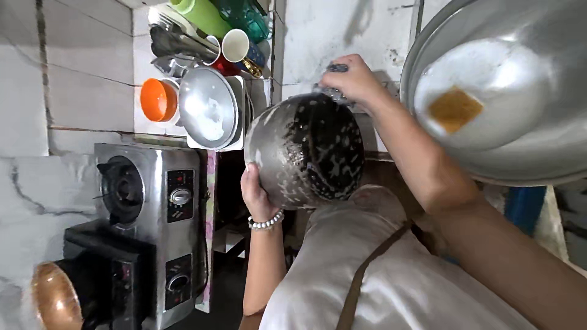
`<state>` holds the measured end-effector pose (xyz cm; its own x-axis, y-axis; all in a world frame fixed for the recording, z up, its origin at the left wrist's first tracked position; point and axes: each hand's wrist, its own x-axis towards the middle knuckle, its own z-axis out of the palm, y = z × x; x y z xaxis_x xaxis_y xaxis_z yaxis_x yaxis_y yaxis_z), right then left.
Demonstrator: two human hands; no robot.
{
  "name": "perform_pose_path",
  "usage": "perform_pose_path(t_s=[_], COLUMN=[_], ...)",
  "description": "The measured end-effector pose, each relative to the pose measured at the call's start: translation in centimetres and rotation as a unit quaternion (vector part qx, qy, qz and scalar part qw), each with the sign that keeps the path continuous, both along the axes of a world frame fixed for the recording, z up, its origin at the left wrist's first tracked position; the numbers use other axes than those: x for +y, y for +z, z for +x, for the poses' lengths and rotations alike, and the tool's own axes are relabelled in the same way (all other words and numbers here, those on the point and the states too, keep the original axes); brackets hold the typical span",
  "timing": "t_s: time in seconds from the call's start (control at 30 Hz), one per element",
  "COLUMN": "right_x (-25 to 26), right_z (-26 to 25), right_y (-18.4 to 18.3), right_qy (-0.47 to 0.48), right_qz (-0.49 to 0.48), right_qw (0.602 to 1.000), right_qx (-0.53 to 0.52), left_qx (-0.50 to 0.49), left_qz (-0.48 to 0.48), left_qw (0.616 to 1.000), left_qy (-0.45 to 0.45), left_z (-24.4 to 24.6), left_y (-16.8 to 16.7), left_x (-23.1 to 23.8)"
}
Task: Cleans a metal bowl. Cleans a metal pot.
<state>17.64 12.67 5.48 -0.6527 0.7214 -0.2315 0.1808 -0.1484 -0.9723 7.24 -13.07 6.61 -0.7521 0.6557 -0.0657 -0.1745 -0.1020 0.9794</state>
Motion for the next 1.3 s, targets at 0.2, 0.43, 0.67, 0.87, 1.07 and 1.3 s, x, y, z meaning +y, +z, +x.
perform_pose_path(t_s=[0.2, 0.43, 0.67, 0.87, 1.07, 1.3], right_x=[-7.5, -7.7, -0.1, -8.4, -8.9, -9.6], right_z=[-0.4, 1.3, -0.7, -1.3, 0.8, 2.2], right_y=[7.5, 4.6, 1.2, 5.7, 5.1, 3.8], right_qy=[0.152, 0.123, -0.029, 0.153, 0.157, 0.097], right_qz=[0.406, 0.455, 0.118, 0.428, 0.492, 0.489], right_qw=[0.9, 0.873, 0.99, 0.89, 0.855, 0.862], right_qx=[0.05, 0.126, -0.076, 0.035, 0.048, 0.093], left_qx=[0.003, 0.025, 0.015, 0.029, 0.043, 0.033], left_qz=[0.034, 0.085, 0.12, 0.11, 0.023, -0.029], left_qw=[0.999, 0.996, 0.993, 0.993, 0.998, 0.999], left_qy=[-0.003, -0.021, -0.004, -0.011, -0.027, -0.009], left_z=[-0.6, -1.3, -2.8, -2.3, -0.7, -0.5], left_y=[-0.4, -3.2, -6.4, -7.4, -4.9, -5.2], left_x=[0.9, 1.2, 0.4, 0.0, -0.2, -2.8])
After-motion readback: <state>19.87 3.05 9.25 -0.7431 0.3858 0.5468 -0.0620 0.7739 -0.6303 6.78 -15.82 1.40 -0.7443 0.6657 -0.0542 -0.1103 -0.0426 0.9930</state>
